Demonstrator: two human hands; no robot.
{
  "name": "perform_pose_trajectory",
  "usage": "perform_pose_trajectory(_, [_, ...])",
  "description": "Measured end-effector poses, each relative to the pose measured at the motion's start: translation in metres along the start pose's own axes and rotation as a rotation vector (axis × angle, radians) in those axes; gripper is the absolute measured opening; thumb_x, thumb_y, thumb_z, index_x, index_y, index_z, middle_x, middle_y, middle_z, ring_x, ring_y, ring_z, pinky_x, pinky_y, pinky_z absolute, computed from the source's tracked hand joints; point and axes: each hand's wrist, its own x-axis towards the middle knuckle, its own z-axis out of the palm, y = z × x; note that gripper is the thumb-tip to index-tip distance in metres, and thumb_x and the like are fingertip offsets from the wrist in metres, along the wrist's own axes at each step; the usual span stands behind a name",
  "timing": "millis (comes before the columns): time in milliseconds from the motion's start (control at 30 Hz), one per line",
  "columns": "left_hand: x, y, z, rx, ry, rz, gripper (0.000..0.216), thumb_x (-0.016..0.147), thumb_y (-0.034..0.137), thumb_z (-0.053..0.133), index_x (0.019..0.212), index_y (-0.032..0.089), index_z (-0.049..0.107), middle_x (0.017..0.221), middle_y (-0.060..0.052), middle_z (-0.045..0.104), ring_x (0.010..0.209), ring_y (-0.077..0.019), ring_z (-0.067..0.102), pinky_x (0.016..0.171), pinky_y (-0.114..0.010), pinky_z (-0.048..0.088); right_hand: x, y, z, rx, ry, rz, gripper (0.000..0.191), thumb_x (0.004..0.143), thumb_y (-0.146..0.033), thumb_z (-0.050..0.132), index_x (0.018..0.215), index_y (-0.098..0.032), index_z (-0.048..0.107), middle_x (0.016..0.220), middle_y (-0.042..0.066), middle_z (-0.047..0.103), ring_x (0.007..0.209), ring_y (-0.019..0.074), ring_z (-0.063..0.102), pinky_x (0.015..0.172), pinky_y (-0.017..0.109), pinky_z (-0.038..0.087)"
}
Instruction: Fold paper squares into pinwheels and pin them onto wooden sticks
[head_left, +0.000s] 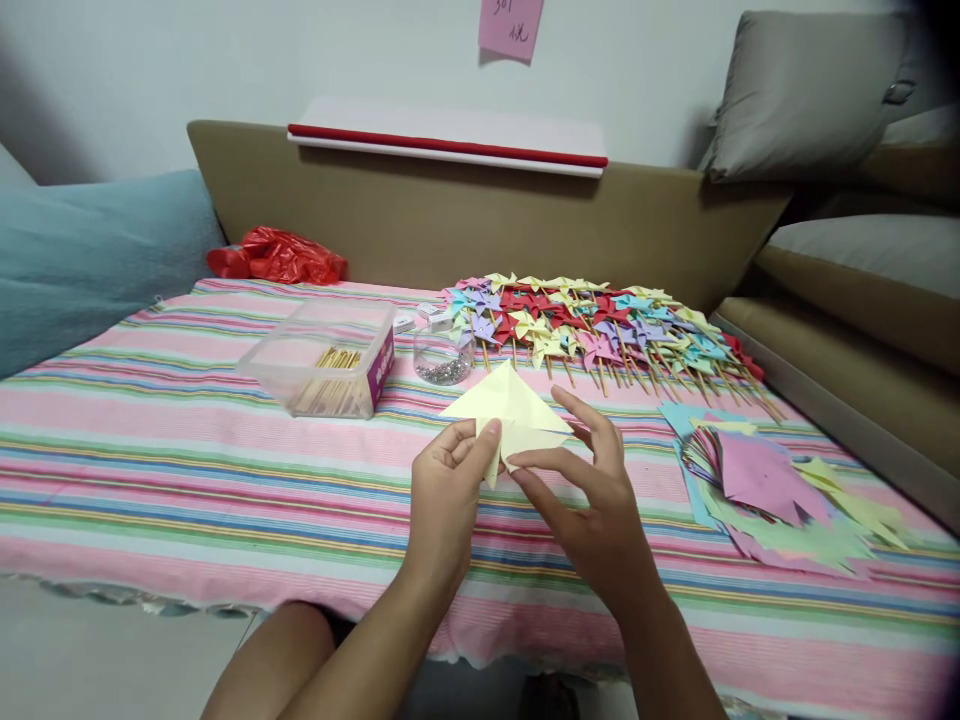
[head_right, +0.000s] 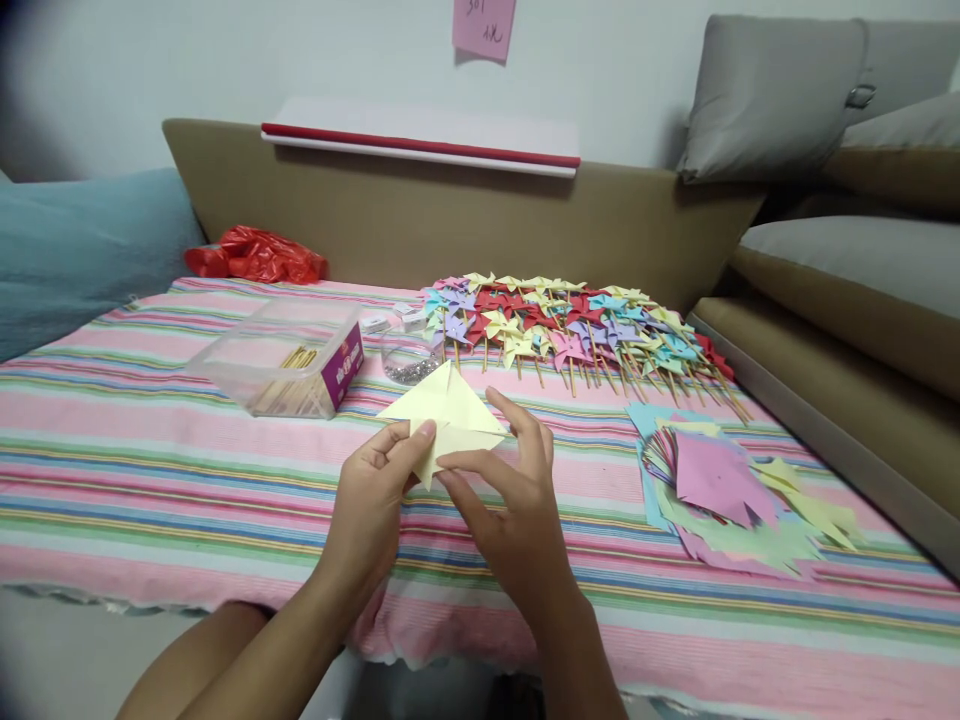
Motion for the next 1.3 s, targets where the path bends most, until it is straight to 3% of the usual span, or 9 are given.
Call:
perform_pose_trajectory(167, [-0.004, 0.002, 0.003, 0.082, -0.034, 0.036, 0.023, 0.081, 0.038, 0.078, 0.08, 0.016, 0.069, 0.067, 0.001, 0.066, 0.066, -0.0129, 0.061, 0.069, -0.024, 0.047, 0.002, -0.002, 0.003, 0.149, 0.109, 0.238, 0.01, 0.088, -0.035, 0.071, 0.087, -0.028, 0.078, 0.137, 0.009, 0.057, 0.13, 0.0315, 0.053, 0.107, 0.053, 0.043])
perform_pose_trajectory(333, [-0.008, 0.006, 0.006, 0.125, -0.049, 0.042, 0.023, 0.08, 0.037, 0.079, 0.082, 0.016, 0.07, 0.067, 0.001, 0.065, 0.067, -0.0131, 0.062, 0.069, -0.024, 0.049, 0.002, 0.002, 0.008, 0.246, 0.171, 0.376, 0.011, 0.082, -0.037, 0.077, 0.083, -0.026, 0.076, 0.126, 0.01, 0.06, 0.126, 0.0312, 0.056, 0.107, 0.053, 0.043])
perform_pose_trajectory(533, [-0.009, 0.007, 0.006, 0.138, -0.061, 0.038, 0.023, 0.079, 0.038, 0.08, 0.08, 0.016, 0.071, 0.066, 0.0, 0.065, 0.067, -0.0147, 0.062, 0.069, -0.025, 0.05, 0.001, 0.005, 0.012, 0.325, 0.209, 0.423, 0.014, 0.078, -0.038, 0.08, 0.081, -0.025, 0.076, 0.125, 0.01, 0.06, 0.122, 0.0314, 0.059, 0.104, 0.052, 0.046])
perform_pose_trajectory(867, [-0.01, 0.006, 0.006, 0.157, -0.089, 0.045, 0.022, 0.082, 0.036, 0.077, 0.084, 0.016, 0.07, 0.081, -0.004, 0.074, 0.079, -0.0174, 0.069, 0.075, -0.026, 0.052, 0.003, 0.001, 0.013, 0.295, 0.227, 0.429, 0.018, 0.078, -0.036, 0.079, 0.088, -0.024, 0.07, 0.123, 0.01, 0.062, 0.125, 0.0301, 0.056, 0.103, 0.045, 0.046])
perform_pose_trajectory(1033, [-0.009, 0.005, 0.006, 0.16, -0.097, 0.061, 0.019, 0.084, 0.034, 0.076, 0.083, 0.016, 0.068, 0.077, -0.001, 0.07, 0.076, -0.0145, 0.067, 0.072, -0.023, 0.051, 0.005, -0.003, 0.018, 0.489, 0.261, 0.499, 0.047, 0.075, -0.034, 0.081, 0.115, -0.024, 0.057, 0.122, 0.01, 0.062, 0.113, 0.0269, 0.062, 0.093, 0.041, 0.054])
perform_pose_trajectory(1300, [-0.009, 0.004, 0.005, 0.157, -0.109, 0.069, 0.019, 0.086, 0.033, 0.075, 0.082, 0.016, 0.068, 0.072, 0.0, 0.066, 0.074, -0.0126, 0.065, 0.071, -0.021, 0.051, 0.005, -0.004, 0.02, 0.543, 0.285, 0.518, 0.065, 0.072, -0.03, 0.082, 0.126, -0.026, 0.046, 0.127, 0.011, 0.056, 0.12, 0.0278, 0.059, 0.096, 0.043, 0.054])
